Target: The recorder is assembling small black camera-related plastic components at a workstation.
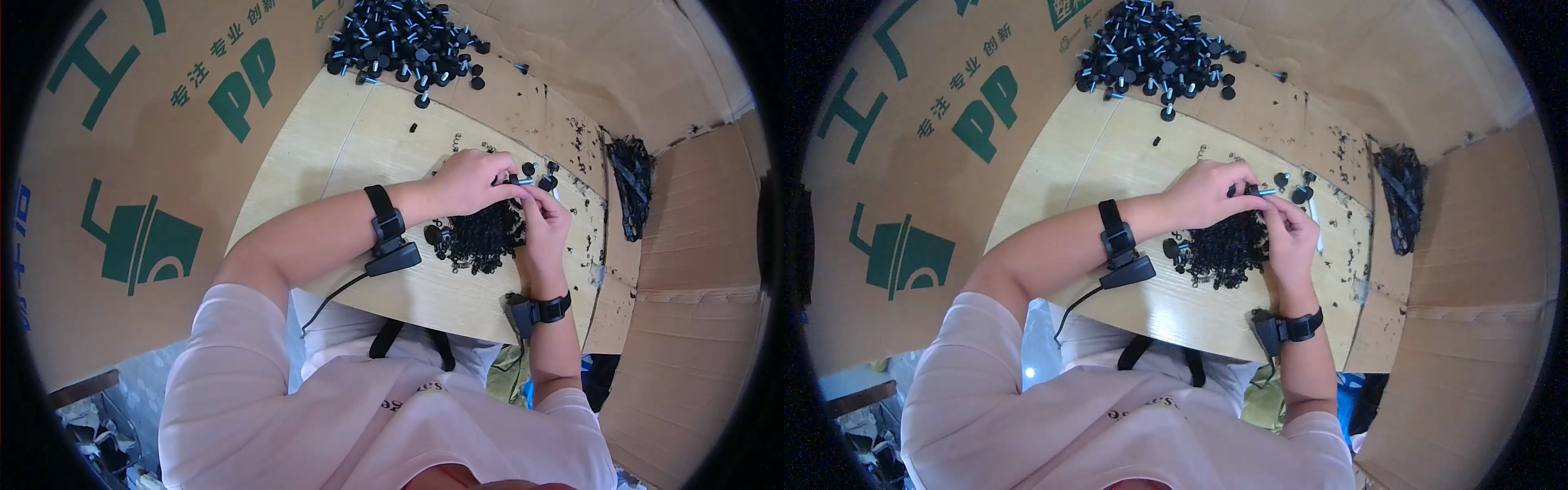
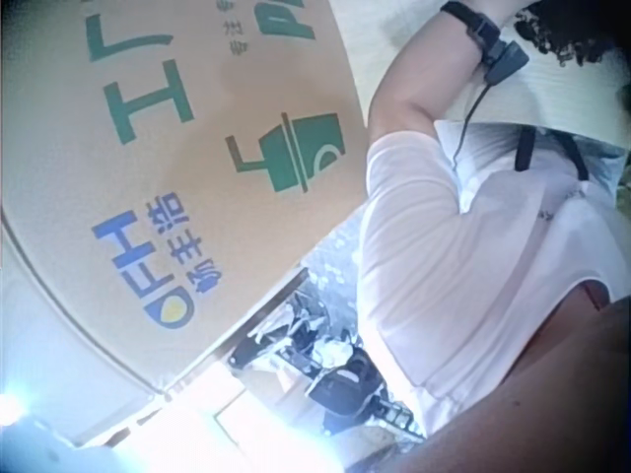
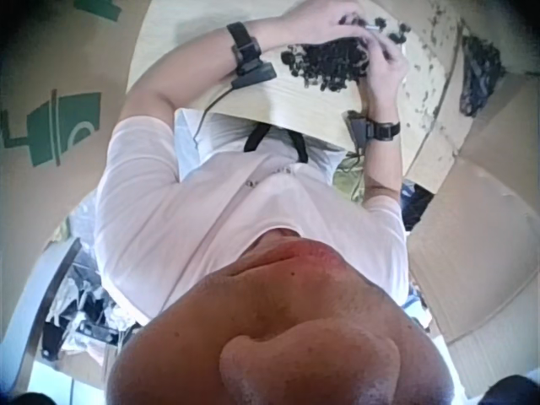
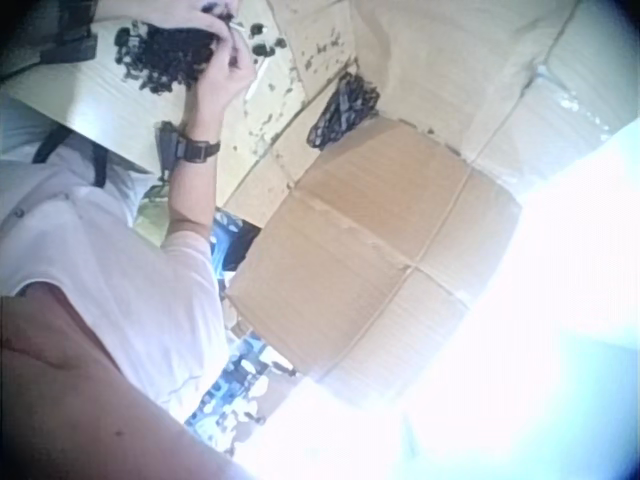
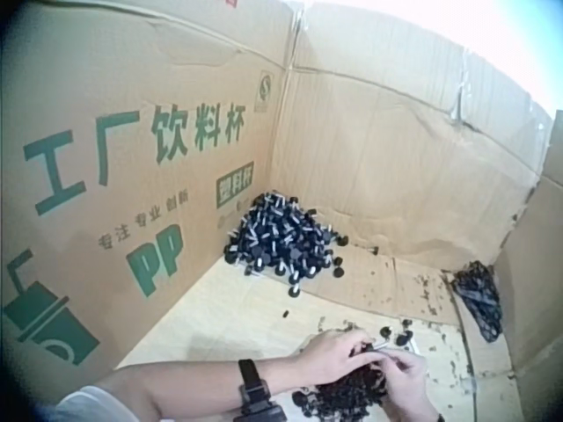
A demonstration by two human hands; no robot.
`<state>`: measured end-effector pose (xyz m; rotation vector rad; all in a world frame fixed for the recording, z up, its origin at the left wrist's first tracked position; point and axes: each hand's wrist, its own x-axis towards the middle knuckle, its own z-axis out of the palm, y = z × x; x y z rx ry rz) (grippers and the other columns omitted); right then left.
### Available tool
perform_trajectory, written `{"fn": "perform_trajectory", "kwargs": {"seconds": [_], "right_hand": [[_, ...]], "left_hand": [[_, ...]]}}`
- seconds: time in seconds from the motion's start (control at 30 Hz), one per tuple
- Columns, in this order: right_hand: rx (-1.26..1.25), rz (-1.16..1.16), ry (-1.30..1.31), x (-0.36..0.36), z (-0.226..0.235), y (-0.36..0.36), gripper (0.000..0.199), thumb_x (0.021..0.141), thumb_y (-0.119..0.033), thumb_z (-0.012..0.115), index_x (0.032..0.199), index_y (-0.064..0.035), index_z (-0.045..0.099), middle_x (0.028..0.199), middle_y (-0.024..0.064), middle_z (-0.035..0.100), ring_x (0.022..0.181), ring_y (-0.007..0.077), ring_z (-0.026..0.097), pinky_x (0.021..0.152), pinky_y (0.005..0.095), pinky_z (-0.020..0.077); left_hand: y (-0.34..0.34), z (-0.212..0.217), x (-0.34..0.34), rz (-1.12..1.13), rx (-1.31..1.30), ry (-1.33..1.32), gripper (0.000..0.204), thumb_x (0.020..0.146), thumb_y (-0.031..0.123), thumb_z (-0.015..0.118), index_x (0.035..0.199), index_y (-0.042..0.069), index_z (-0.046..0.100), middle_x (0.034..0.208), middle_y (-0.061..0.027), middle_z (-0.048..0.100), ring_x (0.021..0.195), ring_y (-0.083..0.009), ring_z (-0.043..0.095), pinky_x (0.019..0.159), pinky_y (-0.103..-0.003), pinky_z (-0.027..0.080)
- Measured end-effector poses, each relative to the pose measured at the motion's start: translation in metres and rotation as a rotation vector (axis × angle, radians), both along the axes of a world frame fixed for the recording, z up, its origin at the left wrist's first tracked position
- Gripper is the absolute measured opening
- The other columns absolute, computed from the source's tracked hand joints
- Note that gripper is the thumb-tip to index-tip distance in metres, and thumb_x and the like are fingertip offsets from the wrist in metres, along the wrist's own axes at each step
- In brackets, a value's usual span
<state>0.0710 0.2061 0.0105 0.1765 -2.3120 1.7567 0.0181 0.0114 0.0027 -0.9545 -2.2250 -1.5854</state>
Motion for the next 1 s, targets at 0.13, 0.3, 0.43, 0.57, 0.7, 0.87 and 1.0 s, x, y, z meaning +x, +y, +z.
{"fn": "perform_trajectory", "kwargs": {"seconds": [0.13,0.3,0.43,0.57,0.7,0.87,1.0], "right_hand": [[-0.13,0.034,-0.124,-0.002,0.0,0.008,0.016,0.097,-0.005,0.068,0.11,0.0023,0.075,0.084,-0.003,0.067,0.07,0.0026,0.05,0.062,0.0192,0.0381],[-0.531,0.185,-0.315,-0.007,0.0,0.014,0.016,0.099,-0.011,0.064,0.107,0.0006,0.072,0.069,-0.0074,0.05,0.06,0.0032,0.035,0.055,0.022,0.0262],[-0.902,0.451,-0.111,-0.004,0.016,0.025,0.017,0.101,-0.011,0.062,0.11,0.0005,0.069,0.073,-0.0072,0.049,0.061,0.0042,0.035,0.056,0.0224,0.0254],[-0.652,0.29,-0.057,-0.008,0.0,0.035,0.016,0.1,-0.012,0.064,0.11,0.0,0.07,0.073,-0.0071,0.05,0.062,0.0042,0.037,0.057,0.0222,0.0282],[-0.511,0.091,-0.093,-0.018,-0.013,0.039,0.015,0.099,-0.012,0.067,0.109,-0.0021,0.072,0.08,-0.0057,0.06,0.064,0.0025,0.041,0.058,0.0205,0.0318],[-0.402,0.078,-0.136,-0.013,-0.007,0.033,0.014,0.099,-0.014,0.069,0.108,-0.0055,0.075,0.091,-0.0044,0.07,0.066,0.0008,0.044,0.059,0.019,0.0344],[-0.32,0.075,-0.125,-0.012,-0.003,0.026,0.013,0.098,-0.012,0.069,0.106,-0.0035,0.075,0.088,-0.0057,0.068,0.07,0.0013,0.048,0.064,0.0195,0.0384]], "left_hand": [[0.001,0.0,-0.001,0.017,-0.075,0.023,0.034,0.089,0.037,0.079,0.1,0.006,0.068,0.071,-0.0098,0.068,0.062,-0.0281,0.066,0.059,-0.037,0.051],[0.0,0.004,-0.001,0.057,-0.119,0.072,0.036,0.088,0.039,0.078,0.099,0.007,0.068,0.07,-0.0092,0.067,0.062,-0.0288,0.066,0.058,-0.039,0.051],[-0.004,0.001,-0.002,0.064,-0.206,0.031,0.034,0.088,0.038,0.078,0.1,0.008,0.069,0.07,-0.0087,0.067,0.062,-0.0277,0.066,0.058,-0.038,0.05],[-0.005,0.013,0.003,0.016,-0.136,0.001,0.035,0.088,0.04,0.079,0.1,0.009,0.071,0.07,-0.0083,0.067,0.064,-0.026,0.067,0.059,-0.037,0.051],[-0.013,0.031,-0.002,-0.03,-0.476,-0.013,0.038,0.086,0.045,0.079,0.099,0.01,0.073,0.069,-0.0078,0.068,0.062,-0.0249,0.067,0.059,-0.037,0.052],[-0.089,0.067,-0.026,0.442,-0.165,-0.02,0.031,0.087,0.027,0.079,0.11,0.005,0.076,0.067,-0.0069,0.068,0.06,-0.0123,0.063,0.059,-0.029,0.051],[-0.16,0.091,-0.045,0.959,-0.218,0.017,0.043,0.087,0.027,0.081,0.123,0.004,0.072,0.068,-0.0042,0.066,0.062,-0.0107,0.061,0.061,-0.028,0.05]]}}
